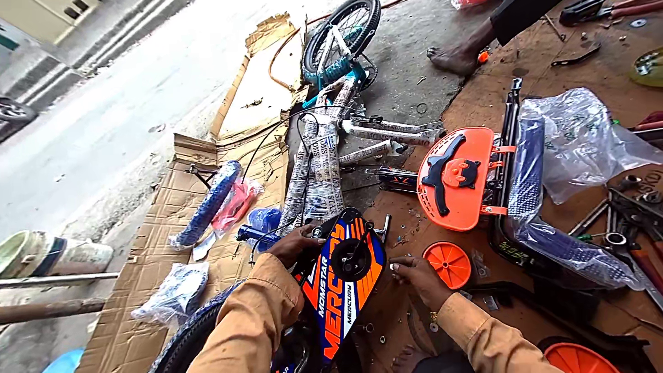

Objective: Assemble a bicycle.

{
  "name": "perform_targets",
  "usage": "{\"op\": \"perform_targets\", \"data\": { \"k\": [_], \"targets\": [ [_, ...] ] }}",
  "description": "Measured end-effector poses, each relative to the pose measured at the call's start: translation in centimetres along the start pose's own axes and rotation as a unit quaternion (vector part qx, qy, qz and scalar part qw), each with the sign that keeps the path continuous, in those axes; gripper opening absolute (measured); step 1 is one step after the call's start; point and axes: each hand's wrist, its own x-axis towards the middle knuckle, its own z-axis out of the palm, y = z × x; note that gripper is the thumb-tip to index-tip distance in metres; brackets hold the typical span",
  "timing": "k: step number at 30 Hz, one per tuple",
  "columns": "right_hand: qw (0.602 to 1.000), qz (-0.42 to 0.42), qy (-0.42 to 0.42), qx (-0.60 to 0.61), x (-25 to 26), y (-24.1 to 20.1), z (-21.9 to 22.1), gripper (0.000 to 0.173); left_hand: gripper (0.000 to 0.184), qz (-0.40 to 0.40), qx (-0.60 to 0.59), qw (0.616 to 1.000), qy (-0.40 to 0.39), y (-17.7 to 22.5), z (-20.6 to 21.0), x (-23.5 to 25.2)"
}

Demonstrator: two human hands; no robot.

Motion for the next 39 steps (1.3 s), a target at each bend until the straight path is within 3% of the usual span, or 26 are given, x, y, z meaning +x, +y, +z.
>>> {"op": "perform_targets", "data": {
  "k": [4, 10, 15, 20, 24, 27, 29, 31, 34, 36, 39],
  "targets": [
    [0.992, -0.002, -0.025, 0.124, 0.9, -0.2, -0.6, 0.014, 0.04, -0.007, 0.008, 1.0, 0.011, 0.4, 0.1, 0.4],
    [0.978, 0.015, -0.075, 0.192, 1.6, -0.6, 0.1, 0.014, 0.036, 0.012, 0.026, 1.0, -0.002, 0.3, 0.0, 0.5],
    [0.976, -0.001, -0.068, 0.205, 2.4, -0.5, 0.3, 0.014, 0.043, 0.019, 0.029, 0.999, -0.018, 0.6, 0.0, 0.4],
    [0.98, -0.02, -0.054, 0.188, 1.7, -0.8, 0.5, 0.013, 0.062, 0.007, 0.045, 0.998, -0.051, 0.9, -0.4, 0.6],
    [0.977, -0.018, -0.058, 0.203, 1.5, -0.5, 0.7, 0.013, 0.06, -0.006, 0.067, 0.995, -0.075, 1.3, -1.0, 0.8],
    [0.991, -0.034, -0.036, 0.123, 1.6, -0.3, 0.7, 0.012, 0.06, -0.002, 0.064, 0.995, -0.081, 1.3, -1.1, 0.9],
    [0.992, -0.088, -0.02, -0.088, 1.2, 0.2, 0.5, 0.015, 0.059, 0.0, 0.062, 0.995, -0.081, 1.1, -1.1, 0.9],
    [0.937, -0.146, -0.036, -0.317, 0.5, 1.3, 0.7, 0.02, 0.058, 0.001, 0.058, 0.996, -0.073, 0.7, -1.1, 0.8],
    [0.791, -0.237, -0.116, -0.552, -0.9, 4.1, 1.2, 0.027, 0.055, 0.002, 0.054, 0.996, -0.075, 0.6, -1.3, 1.0],
    [0.718, -0.302, -0.139, -0.611, -1.4, 6.1, 0.8, 0.024, 0.056, -0.001, 0.044, 0.996, -0.071, 0.4, -1.2, 1.0],
    [0.684, -0.334, -0.148, -0.632, -1.5, 7.6, 0.0, 0.019, 0.054, 0.012, 0.041, 0.997, -0.068, -0.1, -1.4, 1.0]
  ]
}}
